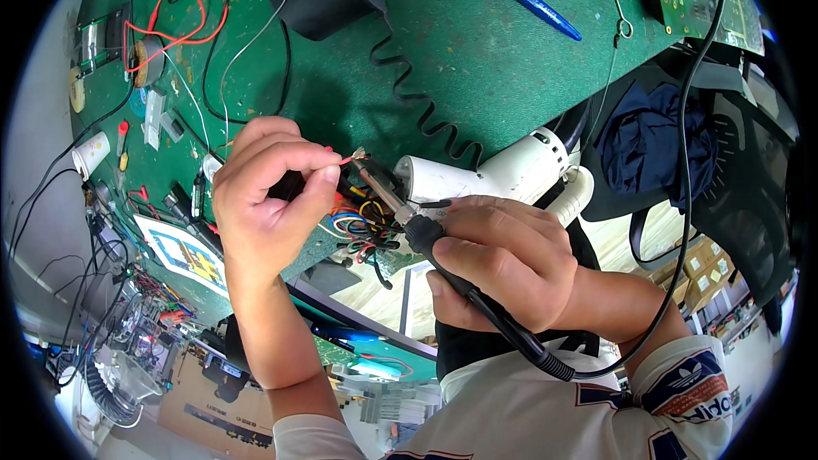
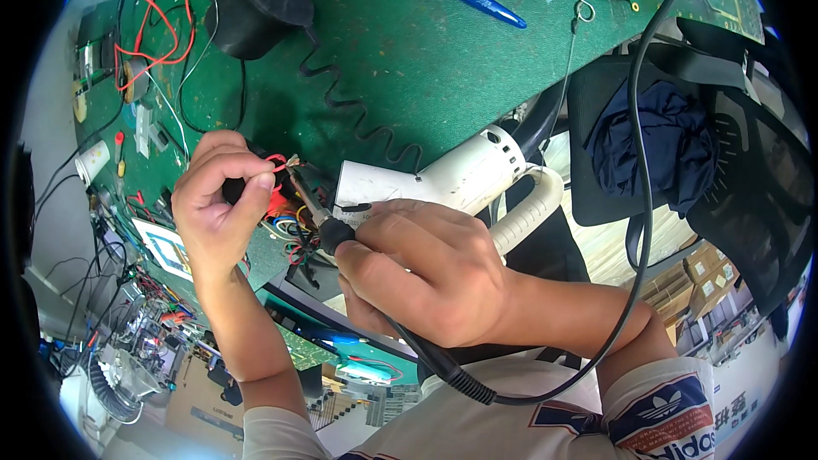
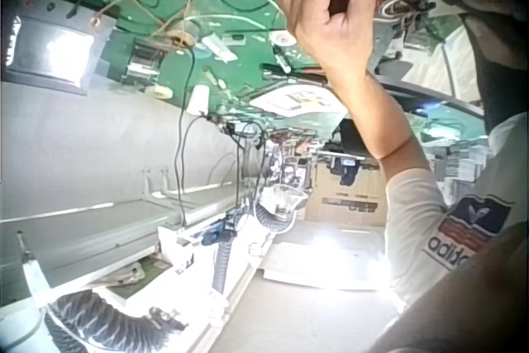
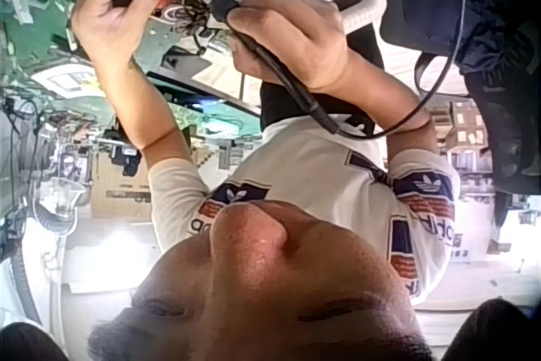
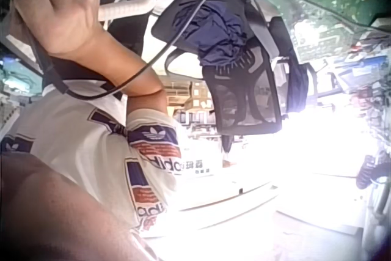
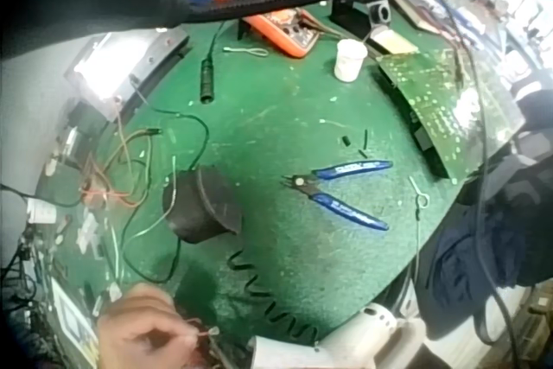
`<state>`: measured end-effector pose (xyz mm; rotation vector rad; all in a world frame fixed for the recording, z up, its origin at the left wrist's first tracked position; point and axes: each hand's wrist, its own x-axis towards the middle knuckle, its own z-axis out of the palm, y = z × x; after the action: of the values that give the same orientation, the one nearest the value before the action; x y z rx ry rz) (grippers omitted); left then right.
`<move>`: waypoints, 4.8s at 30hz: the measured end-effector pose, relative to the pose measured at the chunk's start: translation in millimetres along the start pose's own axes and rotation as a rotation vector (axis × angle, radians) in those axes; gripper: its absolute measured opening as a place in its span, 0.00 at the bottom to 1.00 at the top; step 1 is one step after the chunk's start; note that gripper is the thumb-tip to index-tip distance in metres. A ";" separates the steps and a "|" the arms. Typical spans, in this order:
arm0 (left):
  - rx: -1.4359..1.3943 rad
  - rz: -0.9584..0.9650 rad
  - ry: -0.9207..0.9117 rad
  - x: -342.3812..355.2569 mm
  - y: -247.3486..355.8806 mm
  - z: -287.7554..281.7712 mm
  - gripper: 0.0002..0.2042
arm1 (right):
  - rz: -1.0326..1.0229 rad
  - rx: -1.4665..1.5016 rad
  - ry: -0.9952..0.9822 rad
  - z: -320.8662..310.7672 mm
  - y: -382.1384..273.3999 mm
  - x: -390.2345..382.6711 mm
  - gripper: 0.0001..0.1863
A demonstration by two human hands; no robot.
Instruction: The person solders several wires onto a white electrical component using a soldering iron on a repair bench.
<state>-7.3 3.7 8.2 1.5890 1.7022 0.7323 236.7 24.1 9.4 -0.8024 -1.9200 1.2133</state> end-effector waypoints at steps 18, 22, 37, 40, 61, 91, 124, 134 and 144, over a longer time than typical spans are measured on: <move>0.005 -0.098 -0.054 -0.7 6.4 -3.8 0.07 | 0.071 -0.057 0.013 4.7 -8.5 4.5 0.16; -0.002 -0.098 0.003 -0.2 5.6 -0.6 0.06 | 0.070 -0.076 0.023 8.0 -8.9 2.8 0.16; 0.029 -0.089 -0.065 3.5 7.3 -5.0 0.06 | 0.018 -0.072 -0.036 4.7 -7.0 4.0 0.16; 0.030 -0.116 -0.070 4.2 10.4 -5.0 0.06 | 0.044 -0.063 0.000 7.3 -7.3 2.8 0.16; 0.018 -0.074 -0.046 2.7 6.2 -3.7 0.06 | 0.088 -0.036 0.025 6.9 -9.9 4.4 0.17; 0.010 -0.079 -0.108 4.3 3.8 -9.7 0.05 | 0.129 0.021 0.048 4.1 -10.6 2.8 0.16; -0.053 -0.209 -0.128 0.9 6.0 -11.1 0.05 | 0.056 0.010 0.067 11.2 -7.5 7.5 0.15; -0.064 -0.174 -0.122 0.8 3.2 -11.2 0.06 | 0.059 -0.008 0.055 10.9 -8.2 8.0 0.15; -0.045 -0.143 -0.139 1.4 2.3 -12.5 0.05 | 0.051 0.002 0.065 11.5 -6.7 7.0 0.14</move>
<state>-15.8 5.9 17.4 1.4362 1.6664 0.5717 222.5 21.8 13.7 -0.8834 -1.8554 1.2047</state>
